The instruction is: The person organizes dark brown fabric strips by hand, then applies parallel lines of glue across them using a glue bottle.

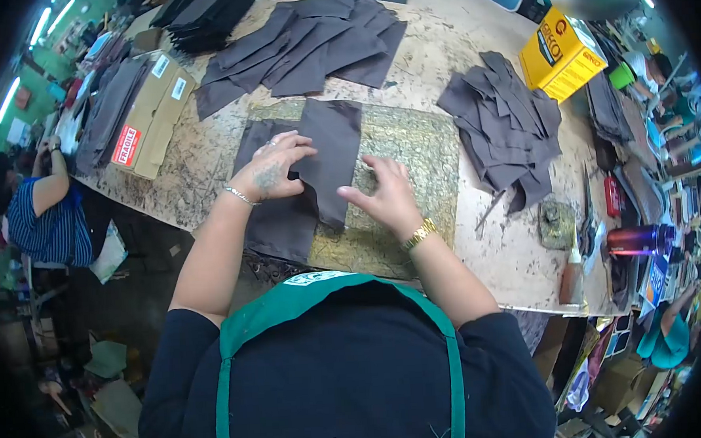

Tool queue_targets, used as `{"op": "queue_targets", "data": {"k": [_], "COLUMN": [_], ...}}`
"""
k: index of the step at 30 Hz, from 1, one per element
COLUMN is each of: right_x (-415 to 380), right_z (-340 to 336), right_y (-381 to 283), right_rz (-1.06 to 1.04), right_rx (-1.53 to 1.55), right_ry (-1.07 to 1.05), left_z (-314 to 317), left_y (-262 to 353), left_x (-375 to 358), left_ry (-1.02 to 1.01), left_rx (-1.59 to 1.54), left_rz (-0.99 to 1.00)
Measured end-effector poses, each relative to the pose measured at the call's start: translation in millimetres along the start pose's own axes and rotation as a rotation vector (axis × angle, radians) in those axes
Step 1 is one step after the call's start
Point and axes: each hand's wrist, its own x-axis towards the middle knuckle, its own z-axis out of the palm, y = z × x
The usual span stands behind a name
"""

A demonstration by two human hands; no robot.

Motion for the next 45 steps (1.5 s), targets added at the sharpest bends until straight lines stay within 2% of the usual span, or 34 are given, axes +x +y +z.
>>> {"op": "queue_targets", "data": {"k": [1, 2, 3, 4, 6, 8, 9, 10, 12, 14, 16, 17, 19, 20, 22, 23, 26, 28, 31, 35, 37, 38, 40, 42, 44, 45], "right_x": [2.6, 0.6, -1.9, -1.3, 6.7, 17.4, 20.8, 22.0, 24.9, 33.1, 63.0, 79.3, 113.7, 124.0, 138.2, 138.0, 136.1, 135.7, 134.4, 139.3, 141.7, 142.2, 142.2, 142.8, 144.5, 146.3], "right_z": [3.2, 5.0, 5.6, 6.4, 2.0, -26.8, -56.2, -86.3, -130.4, -150.8, -156.3, -144.3, -91.9, -65.8, -1.0, 17.6, 53.0, 58.4, 59.6, 62.7, 62.7, 62.4, 59.8, 58.5, 59.2, 59.0], "right_y": [-5.6, -15.7, -28.2, -35.8, -35.2, -44.3, -62.0, -75.7, -95.8, -104.5, -97.2, -91.5, -59.8, -54.5, -22.9, -23.0, -12.1, -7.8, -7.2, -9.0, -8.9, -8.9, -10.8, -12.0, -10.5, -10.1], "right_rz": [-0.087, -0.085, -0.132, -0.185, -0.228, -0.293, -0.404, -0.454, -0.586, -0.404, -0.395, -0.34, -0.257, -0.211, -0.142, -0.09, -0.111, -0.13, -0.136, -0.128, -0.117, -0.115, -0.139, -0.121, -0.132, -0.128], "right_rx": [-0.014, -0.012, -0.027, -0.043, 0.001, 0.167, 0.141, 0.08, 0.053, 0.364, 0.187, 0.14, 0.163, 0.12, 0.104, 0.014, -0.071, -0.064, -0.087, -0.149, -0.16, -0.157, -0.159, -0.145, -0.148, -0.156], "right_ry": [0.023, 0.026, -0.018, -0.061, 0.107, 0.287, 0.29, 0.213, 0.23, 0.195, 0.089, 0.022, -0.087, -0.202, -0.207, -0.19, -0.131, -0.138, -0.157, -0.173, -0.196, -0.186, -0.187, -0.216, -0.219, -0.24], "left_z": [-1.5, -2.5, 0.3, 1.2, 2.3, -6.8, -14.7, -17.5, -18.7, -15.3, -6.2, 0.3, 21.1, 36.6, 36.0, 37.7, 50.1, 54.5, 59.5, 54.9, 54.0, 51.7, 32.6, 24.0, 19.3, 23.1], "left_y": [3.9, 5.8, 8.0, 10.1, 17.3, 40.2, 47.7, 51.8, 60.1, 67.0, 78.0, 80.7, 75.0, 58.2, 50.2, 46.3, 42.4, 43.7, 44.9, 47.6, 49.6, 54.0, 69.4, 68.0, 67.0, 64.4], "left_x": [-2.3, -4.6, -3.5, -1.9, 2.0, 2.0, -0.5, -6.3, -22.8, -49.1, -79.4, -89.1, -102.4, -108.2, -114.9, -117.0, -120.0, -120.3, -120.5, -119.9, -120.7, -119.9, -111.6, -98.4, -76.6, -64.7], "left_ry": [0.005, 0.012, 0.1, 0.106, 0.365, 0.527, 0.562, 0.586, 0.502, 0.537, 0.404, 0.401, 0.535, 0.542, 0.509, 0.502, 0.488, 0.475, 0.543, 0.479, 0.374, 0.373, 0.306, 0.273, 0.34, 0.351], "left_rx": [0.022, 0.043, -0.026, -0.02, -0.137, -0.359, -0.424, -0.415, -0.392, -0.332, -0.883, -0.886, -1.297, -1.215, -1.116, -0.906, -0.747, -0.779, -0.731, -0.746, -0.365, -0.357, 0.074, 0.112, 0.308, 0.314], "left_rz": [-0.012, -0.028, 0.005, -0.001, 0.283, 0.259, 0.283, 0.252, 0.116, 0.136, -0.118, -0.12, -0.307, -0.368, -0.651, -0.757, -0.888, -0.923, -0.892, -0.946, -0.881, -0.873, -0.913, -0.877, -0.508, -0.493]}}
